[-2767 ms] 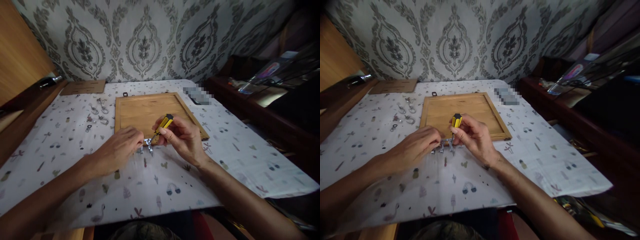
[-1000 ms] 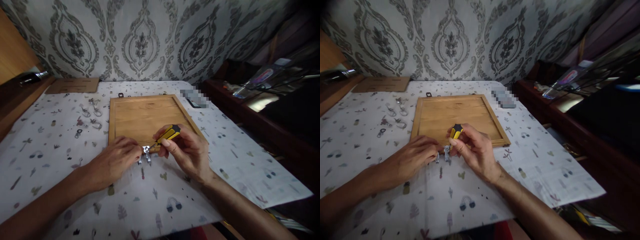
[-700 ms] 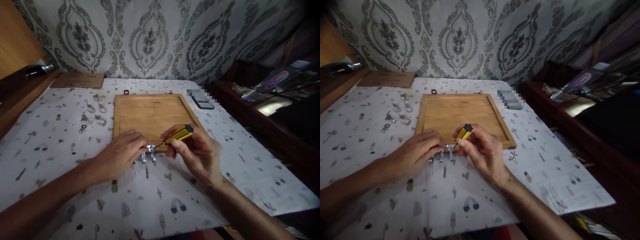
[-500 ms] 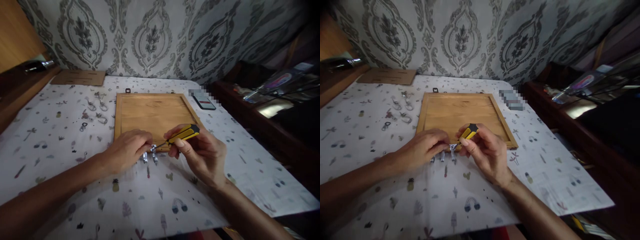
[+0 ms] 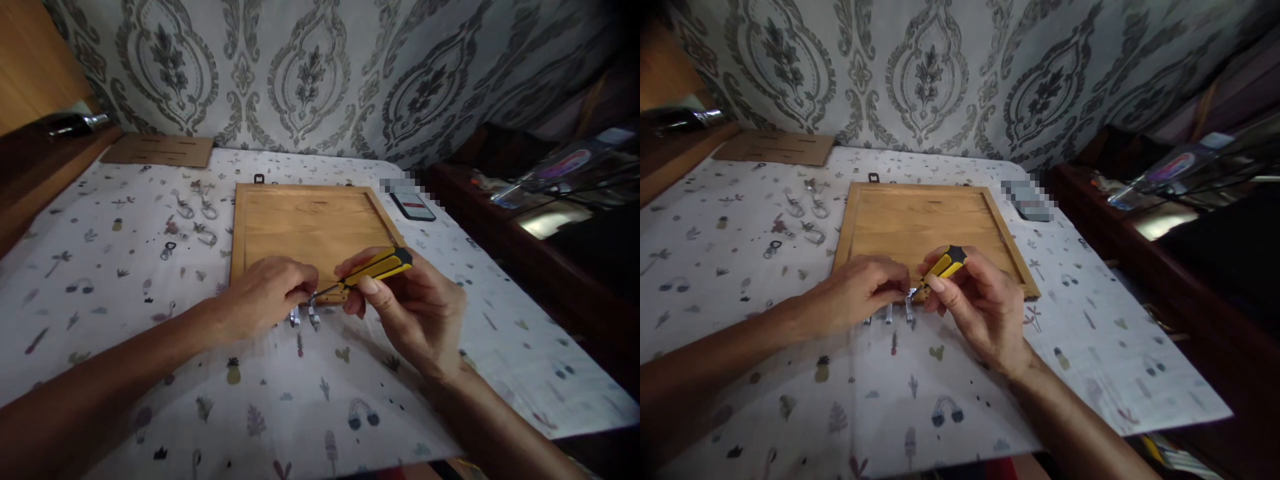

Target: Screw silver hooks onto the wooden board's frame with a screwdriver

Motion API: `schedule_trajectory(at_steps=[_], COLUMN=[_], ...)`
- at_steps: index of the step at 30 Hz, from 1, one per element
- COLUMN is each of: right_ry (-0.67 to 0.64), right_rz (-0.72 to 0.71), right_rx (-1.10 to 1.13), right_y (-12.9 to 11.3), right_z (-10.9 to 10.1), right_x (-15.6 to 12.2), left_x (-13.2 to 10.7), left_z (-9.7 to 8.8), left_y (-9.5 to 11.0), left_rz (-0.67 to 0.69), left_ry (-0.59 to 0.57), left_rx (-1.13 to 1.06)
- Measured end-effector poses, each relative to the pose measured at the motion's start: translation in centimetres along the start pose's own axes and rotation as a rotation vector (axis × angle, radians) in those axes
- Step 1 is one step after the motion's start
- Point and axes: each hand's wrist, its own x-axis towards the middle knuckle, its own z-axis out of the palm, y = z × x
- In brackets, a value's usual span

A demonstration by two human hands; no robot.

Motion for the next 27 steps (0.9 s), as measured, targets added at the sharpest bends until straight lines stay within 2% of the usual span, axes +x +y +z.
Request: schedule_trajectory(at_steps=[19, 27], right_ry=[-0.016, -0.029], right_rz=[0.000, -0.015], right_rx=[-0.004, 0.022], right_y=[-0.4, -0.4], right_z=[0.1, 0.1], right_x=[0.1, 0.2], left_x=[1.2, 1.1], left_z=[-0.4, -1.5], left_y=[-0.9, -0.4], left_rz=[0.099, 0.116], left_ry=[-0.056, -0.138], left_rx=[-0.077, -0.038])
